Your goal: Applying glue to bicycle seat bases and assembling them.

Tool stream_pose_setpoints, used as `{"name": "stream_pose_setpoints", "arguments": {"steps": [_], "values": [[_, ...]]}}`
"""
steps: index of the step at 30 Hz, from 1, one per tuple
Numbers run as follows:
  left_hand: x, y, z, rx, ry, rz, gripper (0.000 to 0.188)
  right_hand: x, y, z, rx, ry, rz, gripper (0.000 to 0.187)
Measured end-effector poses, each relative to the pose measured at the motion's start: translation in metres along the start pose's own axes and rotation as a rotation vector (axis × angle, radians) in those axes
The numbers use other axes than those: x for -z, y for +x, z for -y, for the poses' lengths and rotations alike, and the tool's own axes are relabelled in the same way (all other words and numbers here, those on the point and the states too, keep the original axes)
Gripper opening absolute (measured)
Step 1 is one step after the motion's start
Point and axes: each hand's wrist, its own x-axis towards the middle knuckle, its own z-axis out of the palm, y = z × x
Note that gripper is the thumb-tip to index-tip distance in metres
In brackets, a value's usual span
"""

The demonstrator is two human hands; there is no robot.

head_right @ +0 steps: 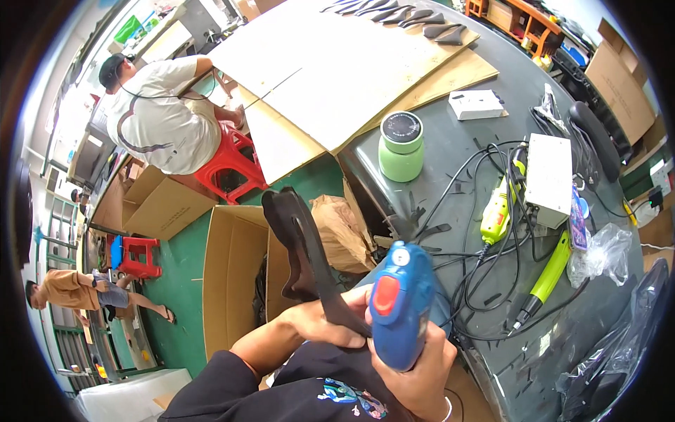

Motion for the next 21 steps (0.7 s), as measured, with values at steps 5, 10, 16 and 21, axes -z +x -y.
{"name": "stream_pose_setpoints", "arguments": {"steps": [5, 10, 16, 21], "values": [[0.003, 0.018, 0.014, -0.498, -0.248, -0.004, 0.076, -0.003, 0.002, 0.003, 0.280, -0.013, 0.258, 0.053], [0.024, 0.029, 0.000, -0.897, -0.028, -0.599, 0.040, 0.000, 0.007, 0.007, 0.437, -0.040, 0.428, 0.055], [0.020, 0.003, -0.022, -0.797, 0.079, -0.555, 0.027, -0.001, 0.003, -0.012, 0.282, -0.077, 0.286, 0.051], [0.019, -0.007, -0.026, -0.822, 0.129, -0.473, 0.031, 0.001, 0.002, -0.013, 0.256, -0.130, 0.252, 0.050]]}}
